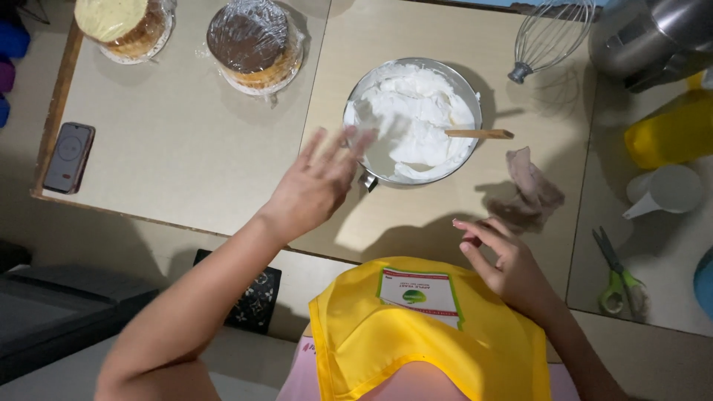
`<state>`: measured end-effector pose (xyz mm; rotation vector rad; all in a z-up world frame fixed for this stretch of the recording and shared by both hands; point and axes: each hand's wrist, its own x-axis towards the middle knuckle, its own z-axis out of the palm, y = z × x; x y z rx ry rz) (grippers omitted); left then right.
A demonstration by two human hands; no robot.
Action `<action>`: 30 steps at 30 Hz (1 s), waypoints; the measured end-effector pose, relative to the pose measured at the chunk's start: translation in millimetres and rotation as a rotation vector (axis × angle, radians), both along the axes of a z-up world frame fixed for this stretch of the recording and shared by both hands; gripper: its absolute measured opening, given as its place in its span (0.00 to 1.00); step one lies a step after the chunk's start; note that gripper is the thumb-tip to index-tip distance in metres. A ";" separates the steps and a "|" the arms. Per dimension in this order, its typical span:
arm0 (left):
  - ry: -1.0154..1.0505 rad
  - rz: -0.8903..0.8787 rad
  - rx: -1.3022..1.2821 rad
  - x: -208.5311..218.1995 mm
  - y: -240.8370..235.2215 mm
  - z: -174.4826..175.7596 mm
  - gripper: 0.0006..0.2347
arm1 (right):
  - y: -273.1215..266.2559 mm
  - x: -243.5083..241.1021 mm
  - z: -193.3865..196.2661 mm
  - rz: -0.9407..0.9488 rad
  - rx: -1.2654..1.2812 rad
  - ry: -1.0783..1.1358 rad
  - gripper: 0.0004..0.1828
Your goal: The person removes a bowl of whipped cream from a stand mixer, whisks it manually using a whisk attachment, and then stirs and scrapes the bowl with a spatula.
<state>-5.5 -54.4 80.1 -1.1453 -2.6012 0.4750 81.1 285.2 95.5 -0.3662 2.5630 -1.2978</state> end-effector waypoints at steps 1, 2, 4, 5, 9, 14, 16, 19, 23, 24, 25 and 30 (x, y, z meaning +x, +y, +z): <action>-0.107 0.108 0.185 0.0 -0.3 1.2 0.20 | 1.2 0.4 -1.8 -0.002 0.000 0.011 0.18; -0.215 0.218 0.369 0.1 -0.7 2.5 0.23 | 2.3 0.8 -3.5 -0.004 0.001 0.021 0.18; -0.339 0.264 0.587 -3.0 3.5 -31.7 0.29 | 3.0 3.8 -11.1 -0.010 -0.012 0.033 0.18; -0.465 0.307 0.809 -5.5 6.7 -48.8 0.36 | 4.1 5.6 -13.9 -0.018 -0.019 0.045 0.18; -0.530 0.346 0.880 -0.1 13.8 -69.8 0.41 | -0.3 7.6 -11.5 -0.022 -0.064 0.048 0.18; -0.283 0.437 0.578 25.1 2.1 -84.0 0.38 | 2.2 7.1 -18.6 -0.045 -0.063 -0.009 0.18; -0.247 0.437 0.739 38.3 4.3 -110.6 0.36 | 3.5 8.1 -25.2 -0.069 -0.065 -0.015 0.18; -0.242 0.433 1.019 52.8 32.1 -111.3 0.42 | 11.1 8.5 -46.4 -0.123 -0.053 -0.038 0.19; -0.209 0.505 1.314 42.1 77.1 -122.1 0.59 | 37.7 6.6 -126.0 -0.247 0.151 -0.005 0.25; -0.213 0.495 1.317 37.1 81.2 -126.7 0.59 | 41.1 1.5 -126.6 -0.257 0.155 -0.002 0.25; -0.179 0.544 1.336 32.3 84.6 -131.0 0.58 | 44.1 -5.0 -127.2 -0.300 0.274 0.037 0.26; -0.185 0.563 1.406 5.8 93.0 -133.1 0.60 | 57.8 -36.9 -115.6 -0.454 0.438 0.042 0.32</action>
